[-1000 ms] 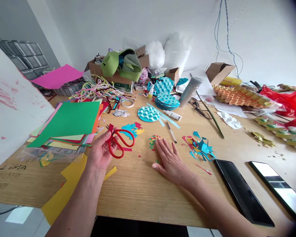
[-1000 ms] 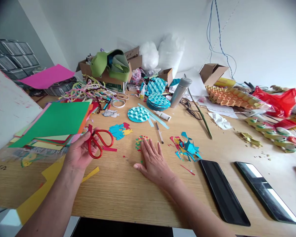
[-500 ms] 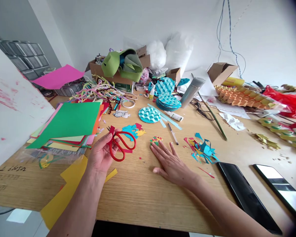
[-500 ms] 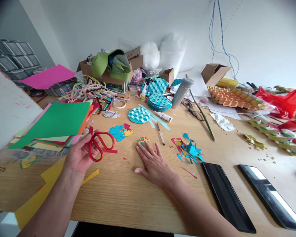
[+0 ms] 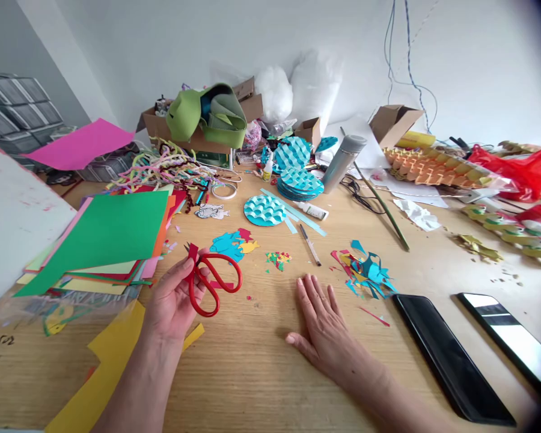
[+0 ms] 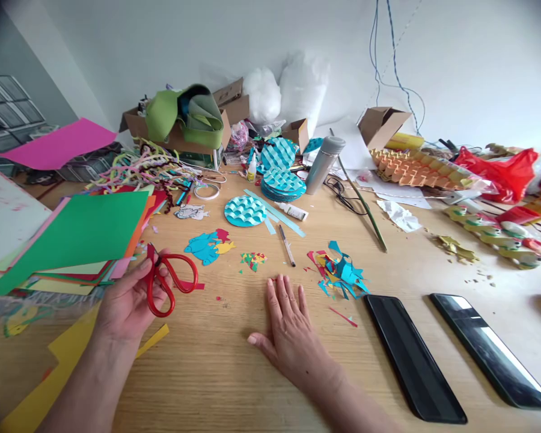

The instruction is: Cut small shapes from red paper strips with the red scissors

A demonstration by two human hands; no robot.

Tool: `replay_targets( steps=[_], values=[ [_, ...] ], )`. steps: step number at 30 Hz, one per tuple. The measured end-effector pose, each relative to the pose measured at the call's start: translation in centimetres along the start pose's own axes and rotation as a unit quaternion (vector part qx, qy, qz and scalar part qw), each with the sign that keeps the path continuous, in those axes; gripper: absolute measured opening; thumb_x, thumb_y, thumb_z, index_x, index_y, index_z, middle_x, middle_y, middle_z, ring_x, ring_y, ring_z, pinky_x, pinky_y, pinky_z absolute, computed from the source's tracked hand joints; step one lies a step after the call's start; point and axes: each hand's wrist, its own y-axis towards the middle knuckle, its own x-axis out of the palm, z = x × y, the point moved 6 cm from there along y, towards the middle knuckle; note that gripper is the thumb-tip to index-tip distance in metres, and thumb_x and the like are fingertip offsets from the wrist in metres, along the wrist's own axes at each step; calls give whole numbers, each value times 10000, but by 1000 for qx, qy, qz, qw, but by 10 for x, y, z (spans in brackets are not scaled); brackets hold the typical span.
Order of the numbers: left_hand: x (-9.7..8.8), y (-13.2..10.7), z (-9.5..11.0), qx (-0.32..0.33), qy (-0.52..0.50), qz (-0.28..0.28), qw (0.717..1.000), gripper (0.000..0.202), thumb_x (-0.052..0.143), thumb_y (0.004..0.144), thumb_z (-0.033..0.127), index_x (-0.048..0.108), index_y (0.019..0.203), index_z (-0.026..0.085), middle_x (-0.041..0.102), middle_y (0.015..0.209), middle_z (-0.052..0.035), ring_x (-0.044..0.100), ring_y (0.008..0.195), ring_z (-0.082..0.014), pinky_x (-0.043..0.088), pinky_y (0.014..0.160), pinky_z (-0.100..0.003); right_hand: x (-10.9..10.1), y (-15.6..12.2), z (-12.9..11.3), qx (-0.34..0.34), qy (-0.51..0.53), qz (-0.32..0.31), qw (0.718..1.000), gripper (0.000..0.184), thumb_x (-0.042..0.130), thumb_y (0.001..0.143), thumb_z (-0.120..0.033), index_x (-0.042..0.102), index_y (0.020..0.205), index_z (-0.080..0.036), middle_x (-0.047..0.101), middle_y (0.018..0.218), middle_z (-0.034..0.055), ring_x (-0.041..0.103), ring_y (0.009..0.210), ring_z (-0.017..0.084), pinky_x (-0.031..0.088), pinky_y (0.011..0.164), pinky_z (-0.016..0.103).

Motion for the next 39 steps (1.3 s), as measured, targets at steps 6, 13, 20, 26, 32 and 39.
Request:
replay_targets(
  steps=[6,13,20,26,32,39],
  values=[
    [-1,-1,0,-7,15,21,1000,172,578,723,22,711,788,109,731,849,-99,641,553,-144,518,452,-192,4,55,-6,19,35,-24,999,955,376,846,-695,204,1485,-8,215,1520,277,101,1428,372,195,1124,571],
    [-3,1,0,-10,12,34,999,183,571,729,28,719,796,114,730,839,-100,636,551,-133,531,475,-191,2,71,-5,31,59,-15,998,961,350,851,-700,179,1489,-2,189,1535,253,71,1436,351,163,1134,564],
    [-3,0,-4,-16,12,30,999,170,571,719,18,719,747,98,730,845,-112,636,551,-132,547,513,-201,10,85,6,65,53,-33,996,964,334,855,-700,227,1470,35,192,1523,276,99,1431,360,164,1139,552],
    [-2,0,0,-12,11,36,999,206,547,724,0,723,758,101,731,845,-111,640,559,-132,547,519,-199,0,81,2,6,62,-38,997,922,333,876,-671,125,1503,-28,139,1550,213,74,1443,323,149,1132,581],
    [-3,0,-4,-23,16,33,999,176,562,717,10,718,725,94,729,884,-137,638,554,-131,542,511,-198,-5,39,-16,-152,71,-87,982,933,335,863,-689,16,1514,-101,79,1565,152,72,1451,287,113,1140,572],
    [-5,1,-5,-17,28,48,998,154,587,690,6,714,698,94,731,846,-112,641,557,-132,546,510,-196,-2,92,-3,-140,77,-57,985,896,339,868,-681,134,1505,-85,194,1544,182,152,1434,324,83,1126,612]
  ],
)
